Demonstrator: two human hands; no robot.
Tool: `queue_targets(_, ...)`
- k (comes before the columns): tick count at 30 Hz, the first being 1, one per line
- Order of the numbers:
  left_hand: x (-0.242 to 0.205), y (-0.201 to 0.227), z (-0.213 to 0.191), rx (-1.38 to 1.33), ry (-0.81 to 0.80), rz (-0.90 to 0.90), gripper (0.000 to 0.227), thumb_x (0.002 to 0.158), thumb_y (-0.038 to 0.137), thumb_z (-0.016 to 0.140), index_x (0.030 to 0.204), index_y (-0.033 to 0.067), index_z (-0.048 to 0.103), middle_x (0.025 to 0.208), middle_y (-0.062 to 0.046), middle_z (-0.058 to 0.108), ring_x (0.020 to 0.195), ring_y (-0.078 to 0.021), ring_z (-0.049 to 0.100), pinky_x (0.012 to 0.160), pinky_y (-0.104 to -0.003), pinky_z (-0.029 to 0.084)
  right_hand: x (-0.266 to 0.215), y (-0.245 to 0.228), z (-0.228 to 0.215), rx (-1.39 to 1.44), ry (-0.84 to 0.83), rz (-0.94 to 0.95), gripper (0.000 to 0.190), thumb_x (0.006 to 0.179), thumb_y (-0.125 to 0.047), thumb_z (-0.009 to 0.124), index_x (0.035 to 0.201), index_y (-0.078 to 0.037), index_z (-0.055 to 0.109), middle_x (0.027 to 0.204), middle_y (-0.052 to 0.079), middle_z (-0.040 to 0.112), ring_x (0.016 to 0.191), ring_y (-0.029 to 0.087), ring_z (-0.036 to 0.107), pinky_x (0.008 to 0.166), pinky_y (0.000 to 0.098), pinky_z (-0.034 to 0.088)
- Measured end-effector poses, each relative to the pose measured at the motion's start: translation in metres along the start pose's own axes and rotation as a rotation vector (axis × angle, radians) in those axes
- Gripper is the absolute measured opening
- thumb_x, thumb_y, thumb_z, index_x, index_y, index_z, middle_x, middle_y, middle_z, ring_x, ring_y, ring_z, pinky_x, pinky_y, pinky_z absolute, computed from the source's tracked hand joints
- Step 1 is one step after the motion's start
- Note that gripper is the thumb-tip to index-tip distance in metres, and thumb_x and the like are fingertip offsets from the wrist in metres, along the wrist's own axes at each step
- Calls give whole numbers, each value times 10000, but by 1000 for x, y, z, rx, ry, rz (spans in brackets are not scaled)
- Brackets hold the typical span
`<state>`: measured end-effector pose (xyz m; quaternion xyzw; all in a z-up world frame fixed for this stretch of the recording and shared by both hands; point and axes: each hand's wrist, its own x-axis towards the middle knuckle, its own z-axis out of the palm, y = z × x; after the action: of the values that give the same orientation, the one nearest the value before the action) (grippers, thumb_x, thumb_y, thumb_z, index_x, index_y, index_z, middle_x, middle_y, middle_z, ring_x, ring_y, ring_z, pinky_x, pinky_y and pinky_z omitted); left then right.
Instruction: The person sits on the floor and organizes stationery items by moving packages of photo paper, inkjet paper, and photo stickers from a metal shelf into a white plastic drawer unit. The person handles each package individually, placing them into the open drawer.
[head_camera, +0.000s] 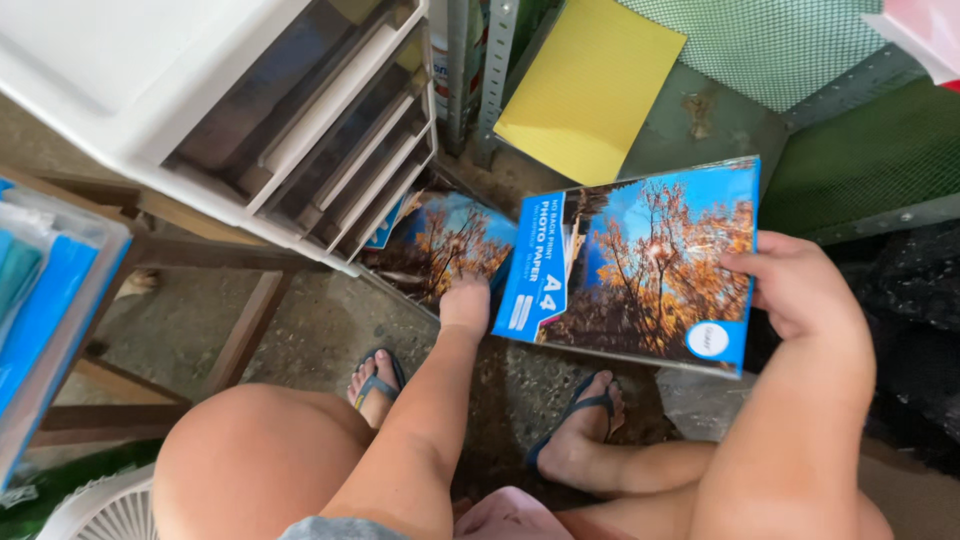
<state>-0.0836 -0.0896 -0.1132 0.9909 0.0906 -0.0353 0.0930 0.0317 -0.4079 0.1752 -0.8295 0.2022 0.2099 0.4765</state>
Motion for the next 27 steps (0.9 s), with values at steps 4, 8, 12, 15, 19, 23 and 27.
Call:
queue_targets(4,4,1,17,89,-71,12,254,902,15,580,1131,37,686,1091,-191,669,919,-365,676,580,-444,629,0,0,-5,167,-71,-102,256,874,13,679,1128,-9,710,1056,134,739,877,233,689,755,390,565)
queue_targets(8,5,0,33,79,-40,51,226,866,14,600,1078,29,677,961,-148,672,855,-336,689,497,-435,607,23,13,6,194,-76,-108,269,875,13,689,1140,-23,721,1040,123,745,839,221,685,723,397,577)
queue_targets(12,7,-1,47,-303,-231,-146,250,940,165,508,1083,-19,597,981,-228,654,823,-454,707,665,-567,586,26,8,19,89,-58,-6,227,908,-72,703,1130,-104,739,1008,44,739,833,181,657,637,350,492)
queue_targets(15,9,-2,40,-90,-294,3,231,933,87,529,1108,25,666,1109,-211,630,985,-407,628,667,-514,613,39,19,17,139,-98,-41,246,899,-21,688,1135,-65,739,1008,69,750,803,176,668,606,330,518)
queue_targets(19,16,-10,27,155,-294,-162,544,910,147,629,1427,102,467,1486,-248,423,1289,-455,487,639,-429,665,42,23,11,107,-94,-35,221,916,-40,681,1127,-88,727,1014,60,736,830,195,659,637,390,537)
queue_targets(23,20,-12,22,36,-449,-152,610,887,81,699,1423,52,409,1557,-322,323,1404,-528,382,710,-422,685,46,29,8,71,-117,-47,234,917,-12,668,1137,-62,729,1023,81,747,824,190,666,632,371,533)
queue_targets(27,16,-12,26,58,-387,-86,639,869,47,696,1446,24,421,1461,-320,397,1319,-469,440,833,-403,651,33,17,15,124,-144,-45,264,905,22,671,1163,15,723,1094,159,751,909,234,687,798,391,558)
